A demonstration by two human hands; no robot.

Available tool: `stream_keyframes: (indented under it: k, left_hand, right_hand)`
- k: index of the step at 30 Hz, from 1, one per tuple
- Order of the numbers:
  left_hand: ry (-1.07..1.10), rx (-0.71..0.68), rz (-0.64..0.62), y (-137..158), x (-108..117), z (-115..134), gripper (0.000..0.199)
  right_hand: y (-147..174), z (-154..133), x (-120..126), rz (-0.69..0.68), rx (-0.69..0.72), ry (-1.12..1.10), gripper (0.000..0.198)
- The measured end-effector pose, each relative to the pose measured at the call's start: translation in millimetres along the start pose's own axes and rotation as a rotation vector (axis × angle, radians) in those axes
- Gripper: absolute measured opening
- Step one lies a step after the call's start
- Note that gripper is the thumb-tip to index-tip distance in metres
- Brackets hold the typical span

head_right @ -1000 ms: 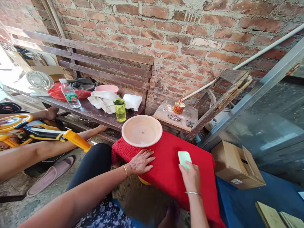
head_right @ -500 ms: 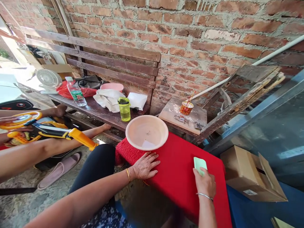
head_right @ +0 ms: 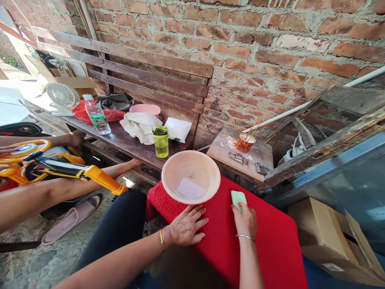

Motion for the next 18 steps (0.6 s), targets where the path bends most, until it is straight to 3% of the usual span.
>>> stream_keyframes:
  k: [2,4,9,12,15,18]
  left_hand:
    - [0.002,0.005,0.027,1,-1,0,0.050]
    - [0.009,0.006,0.050,3,-2,1,0.049]
    - [0.035,0.013,0.052,8,-6,2,0.050]
    - [0.053,0.018,0.026,10,-8,3,0.051]
    - [0.059,0.017,0.007,11,-7,3,0.052]
    - [0.059,0.011,0.001,10,-6,2,0.051]
  right_hand:
    - [-9,5,7,0.083,-0.058,-0.011,0.056]
    - [-17,-5,3,0.094,-0.024,-0.041,0.056]
    - [-38,-62,-43,-0.082,0.149,-0.059,0.041]
    - [-50,-77,-64,-0.166,0.228,-0.061,0.034]
    - [-63,-67,-60,-0.179,0.210,-0.038,0.034]
    - [-75,-38,-30,-0.105,0.093,0.010,0.043]
Point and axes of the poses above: each hand's wrist, its own y-axis away from the middle knuckle, its own x-axis out of the back of the hand, z = x × y, the point moved 1 cm from there along -y, towards the middle knuckle, and after that the axes turned 15 degrees about -y, right-handed, at the moved point
